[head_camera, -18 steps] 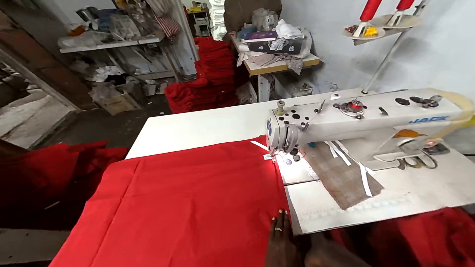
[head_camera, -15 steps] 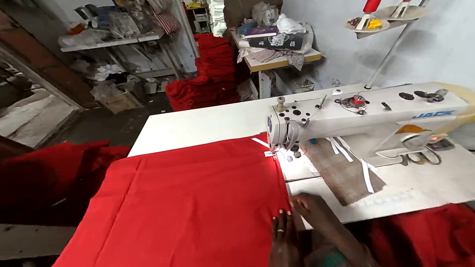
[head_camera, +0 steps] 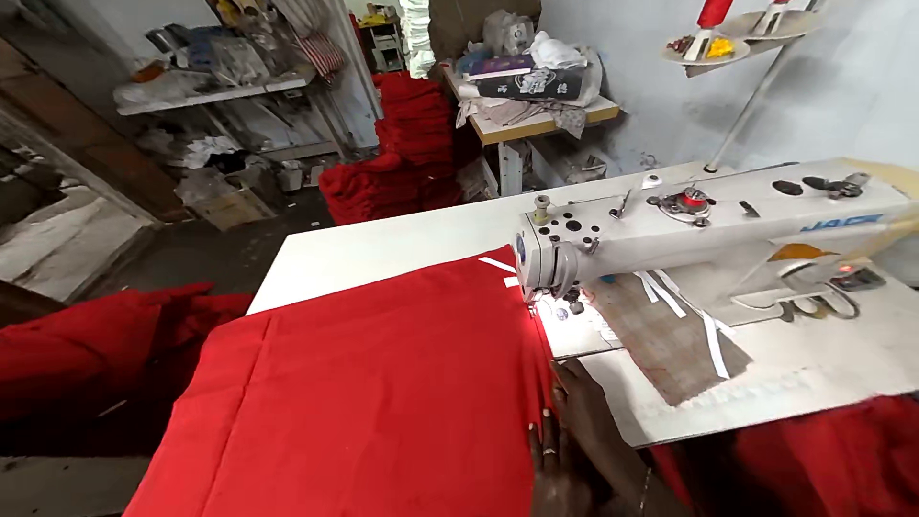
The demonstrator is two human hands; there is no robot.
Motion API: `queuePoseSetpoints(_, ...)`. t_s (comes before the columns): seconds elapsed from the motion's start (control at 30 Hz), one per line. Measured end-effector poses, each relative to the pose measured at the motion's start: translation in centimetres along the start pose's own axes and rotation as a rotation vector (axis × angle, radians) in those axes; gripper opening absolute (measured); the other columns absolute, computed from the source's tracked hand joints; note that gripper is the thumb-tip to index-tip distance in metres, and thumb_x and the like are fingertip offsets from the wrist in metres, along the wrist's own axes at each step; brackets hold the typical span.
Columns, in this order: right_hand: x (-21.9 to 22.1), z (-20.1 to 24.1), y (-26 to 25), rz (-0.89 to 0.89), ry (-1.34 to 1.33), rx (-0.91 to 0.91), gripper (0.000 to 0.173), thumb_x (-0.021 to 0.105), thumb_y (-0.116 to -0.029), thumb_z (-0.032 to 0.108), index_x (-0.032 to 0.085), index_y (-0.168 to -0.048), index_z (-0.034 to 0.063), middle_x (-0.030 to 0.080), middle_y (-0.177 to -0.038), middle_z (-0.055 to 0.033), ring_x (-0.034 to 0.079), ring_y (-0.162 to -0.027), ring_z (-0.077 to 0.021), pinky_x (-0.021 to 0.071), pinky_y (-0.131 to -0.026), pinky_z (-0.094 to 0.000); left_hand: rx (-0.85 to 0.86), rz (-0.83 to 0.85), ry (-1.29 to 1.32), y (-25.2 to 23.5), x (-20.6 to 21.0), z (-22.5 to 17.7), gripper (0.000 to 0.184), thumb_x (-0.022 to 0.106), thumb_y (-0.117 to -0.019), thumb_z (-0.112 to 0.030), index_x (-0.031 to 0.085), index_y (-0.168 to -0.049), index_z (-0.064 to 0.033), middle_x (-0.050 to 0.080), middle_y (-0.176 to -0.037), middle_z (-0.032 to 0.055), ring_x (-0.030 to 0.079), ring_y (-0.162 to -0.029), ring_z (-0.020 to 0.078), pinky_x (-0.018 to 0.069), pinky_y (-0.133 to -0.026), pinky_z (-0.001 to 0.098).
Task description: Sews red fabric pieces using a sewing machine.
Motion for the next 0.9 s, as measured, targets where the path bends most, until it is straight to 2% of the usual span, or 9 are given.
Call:
queuePoseSetpoints(0.07,0.3,-0.2,-0.2,-0.013,0.003,-0.026,0.029,0.059,-0.0886,-0.009,0.069,-0.115,-0.0153,0.07,-0.106,-0.0295,0.072,-0.092,-0.0404,0.0596,-0.083,-0.0455,-0.006,-0.03,-0.02,0.1,0.1,0.0,0.036,0.07,-0.0871,-0.014,0.072,-0.114,0.0103,0.065,-0.129,0.0314,0.055,-0.128,0.0564,0.0359,-0.105,0.0752)
queuePoseSetpoints(0.17,0.5,-0.3,-0.4,-0.03,0.014,-0.055,0.028,0.059,-0.0887,-0.009,0.07,-0.114,-0.0146,0.07,-0.104,-0.0284,0.072,-0.09,-0.0392,0.0601,-0.082,-0.0439,-0.058,-0.029,0.089,0.0,-0.6,0.5,0.032,0.069,-0.0865,-0.018,0.076,-0.106,0.0072,0.068,-0.129,0.0253,0.052,-0.132,0.0558,0.0226,-0.106,0.0828)
queuePoseSetpoints(0.33,1.1,-1.0,-0.4,-0.133,-0.004,-0.123,0.027,0.063,-0.0818,-0.011,0.072,-0.107,-0.0145,0.07,-0.095,-0.0271,0.072,-0.08,-0.037,0.0611,-0.073,-0.0431,-0.019,0.015,0.216,-0.9,-1.4,2.9,0.028,0.059,-0.0901,-0.02,0.081,-0.098,-0.0047,0.073,-0.127,0.0082,0.044,-0.141,0.0522,0.0083,-0.107,0.0852)
queuePoseSetpoints(0.43,1.2,-1.1,-0.7,-0.135,-0.011,-0.12,0.025,0.064,-0.0816,-0.011,0.073,-0.105,-0.014,0.069,-0.09,-0.0264,0.071,-0.075,-0.0361,0.0605,-0.071,-0.0421,0.019,0.126,0.346,-2.5,-2.6,5.1,0.031,0.051,-0.0887,-0.016,0.076,-0.086,0.0009,0.069,-0.132,0.0146,0.034,-0.147,0.0499,-0.0014,-0.109,0.0827)
queuePoseSetpoints(0.53,1.1,-1.2,-1.2,-0.12,-0.037,-0.106,0.023,0.063,-0.082,-0.012,0.073,-0.103,-0.0152,0.068,-0.089,-0.0281,0.07,-0.075,-0.0377,0.0597,-0.072,-0.0435,-0.042,0.252,0.555,-4.9,-4.2,7.4,0.035,0.045,-0.0983,-0.009,0.074,-0.109,0.0095,0.046,-0.153,0.0273,0.027,-0.153,0.0408,-0.0141,-0.117,0.0696)
queuePoseSetpoints(0.6,0.9,-0.9,-1.8,-0.074,-0.04,-0.081,0.02,0.063,-0.0839,-0.012,0.072,-0.101,-0.016,0.068,-0.093,-0.03,0.071,-0.08,-0.0403,0.0597,-0.076,-0.0456,-0.096,0.148,0.637,-6.4,-4.0,8.7,0.037,0.043,-0.1027,-0.01,0.07,-0.113,0.0139,0.055,-0.146,0.0258,0.041,-0.147,0.0354,-0.0078,-0.122,0.0634)
queuePoseSetpoints(0.67,0.3,-0.4,-2.9,0.043,-0.015,-0.023,0.02,0.06,-0.089,-0.01,0.07,-0.105,-0.0167,0.068,-0.102,-0.032,0.071,-0.091,-0.0429,0.0576,-0.085,-0.0473,-0.081,0.075,0.6,-8.2,-3.7,9.8,0.034,0.048,-0.1042,-0.014,0.072,-0.114,0.009,0.066,-0.133,0.0217,0.05,-0.141,0.0345,0.0006,-0.122,0.067)
queuePoseSetpoints(0.77,0.1,-0.1,-4.6,0.13,0.039,-0.015,0.018,0.058,-0.0932,-0.006,0.069,-0.103,-0.0166,0.068,-0.101,-0.0316,0.07,-0.095,-0.0427,0.0559,-0.089,-0.0458,-0.039,0.121,0.537,-10.9,-4.0,11.3,0.024,0.062,-0.0987,-0.014,0.078,-0.11,0.0007,0.072,-0.124,0.0168,0.049,-0.14,0.0367,0.0052,-0.119,0.0717)
queuePoseSetpoints(0.9,-0.4,-0.2,-6.8,0.258,0.091,-0.005,0.021,0.055,-0.0973,-0.003,0.069,-0.105,-0.0153,0.068,-0.105,-0.031,0.068,-0.102,-0.0425,0.0528,-0.094,-0.0469,-0.031,0.194,0.414,-13.4,-4.5,11.7,0.018,0.068,-0.093,-0.007,0.078,-0.106,0.0,0.072,-0.12,0.0157,0.046,-0.141,0.0381,0.0088,-0.117,0.0701)
Point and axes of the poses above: each hand's wrist, its own y-axis away from the middle knuckle, its own x-axis out of the palm, z = x × y, the point moved 1 cm from there along -y, towards the middle knuckle
